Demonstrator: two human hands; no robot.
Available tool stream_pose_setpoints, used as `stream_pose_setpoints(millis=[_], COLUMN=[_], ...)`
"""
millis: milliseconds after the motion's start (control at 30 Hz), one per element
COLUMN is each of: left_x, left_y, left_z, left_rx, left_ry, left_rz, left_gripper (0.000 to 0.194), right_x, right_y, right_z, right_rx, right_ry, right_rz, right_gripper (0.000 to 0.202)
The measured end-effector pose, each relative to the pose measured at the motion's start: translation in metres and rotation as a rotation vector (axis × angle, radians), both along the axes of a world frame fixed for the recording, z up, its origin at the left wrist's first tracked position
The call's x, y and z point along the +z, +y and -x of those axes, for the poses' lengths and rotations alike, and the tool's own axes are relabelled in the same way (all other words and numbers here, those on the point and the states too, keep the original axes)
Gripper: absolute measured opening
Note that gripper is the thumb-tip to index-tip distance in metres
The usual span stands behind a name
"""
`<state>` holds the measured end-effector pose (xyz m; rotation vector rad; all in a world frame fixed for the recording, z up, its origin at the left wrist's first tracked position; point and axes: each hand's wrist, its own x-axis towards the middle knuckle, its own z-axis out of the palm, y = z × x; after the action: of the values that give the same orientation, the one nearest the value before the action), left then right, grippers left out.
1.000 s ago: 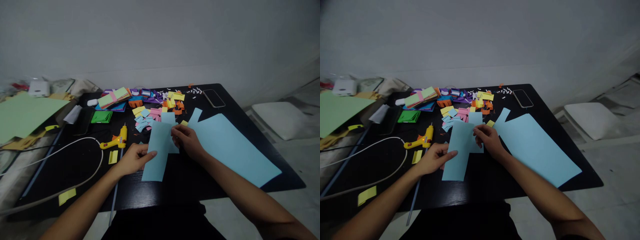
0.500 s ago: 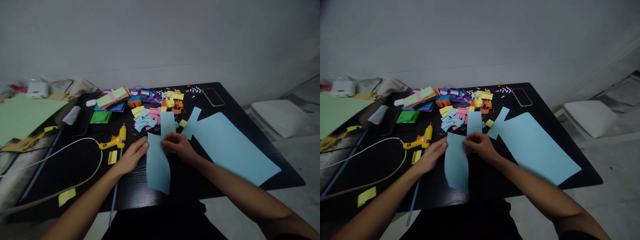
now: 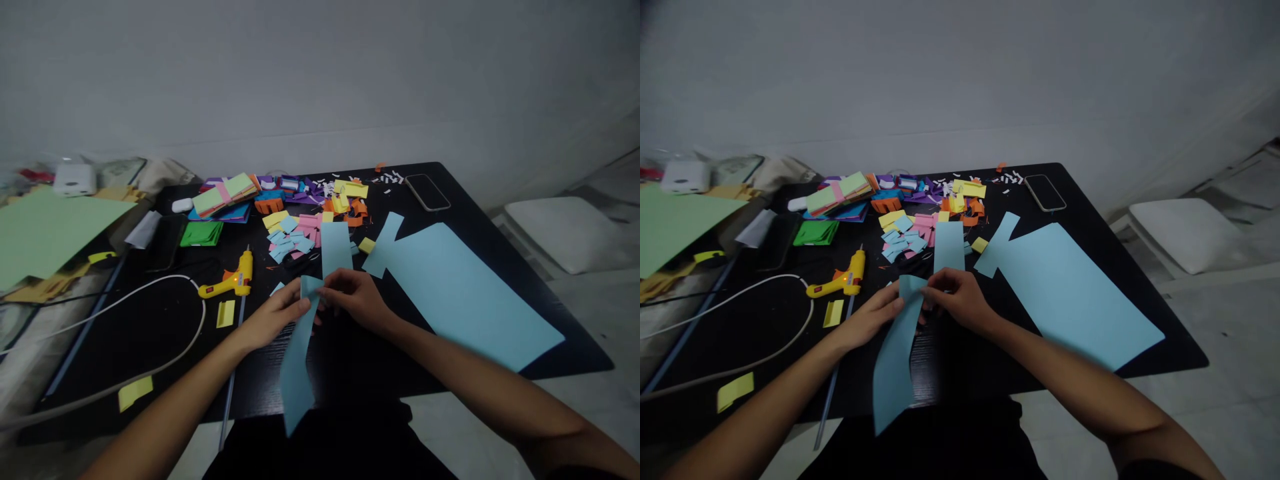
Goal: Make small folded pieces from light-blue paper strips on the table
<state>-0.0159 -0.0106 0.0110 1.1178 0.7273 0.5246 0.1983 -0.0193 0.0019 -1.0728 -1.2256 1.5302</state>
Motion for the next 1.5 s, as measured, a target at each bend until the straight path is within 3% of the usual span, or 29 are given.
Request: stream_pose_setpoints(millis=[333,467,600,800,900,1067,1267,1400,1500], left_x=[0.003,0.004,0.006,0.005,0.005,0.006,0.007,0.006,0.008], left_y=[0.001,0.001,-0.002,-0.007,-0.005,-0.002,-0.004,-0.006,-0.006], left_z=[-0.005,-0.005,-0.005,-0.002,-0.002,-0.004,-0.007,-0.01,-0.013], left_rx=[-0.015,-0.022,-0.077,-0.15,-0.239,-0.362,-0.374,-0.396,-0.427], left_ry=[0.2,0.192,0.164,0.159,0.185,0.142,0.15,0.118,0.11], left_rz=[-0.031,-0.072,0.037,0.289,0.322,0.23,0.275,0.291,0.265], left_gripper=[0.039,0.038,0.046,0.06,0.066,0.07,0.066,0.07,0.074], right_x=[0.0,-0.001,0.001,0.002,-0.001,-0.003,-0.001,-0.003,-0.003], right_y=[-0.001,-0.003,-0.004,-0.003,-0.002,-0.002,-0.009,-0.011,-0.012], right_z=[0.001,-0.001,-0.002,-0.004,-0.003,-0.001,0.003,0.004,0.005], right_rx=[0.081,0.096,0.073,0.23,0.257,0.258,0.185,0.198,0.2], right_ry=[0.075,0.05,-0.094,-0.185,-0.196,-0.178,-0.241,-0.301,-0.315], right_rz=[0.034,-0.031,-0.217,-0.346,-0.387,-0.412,-0.522,-0.568,-0.565], right_gripper=[0.031,0.029,0.045,0.051,0.037,0.023,0.051,0.028,0.022])
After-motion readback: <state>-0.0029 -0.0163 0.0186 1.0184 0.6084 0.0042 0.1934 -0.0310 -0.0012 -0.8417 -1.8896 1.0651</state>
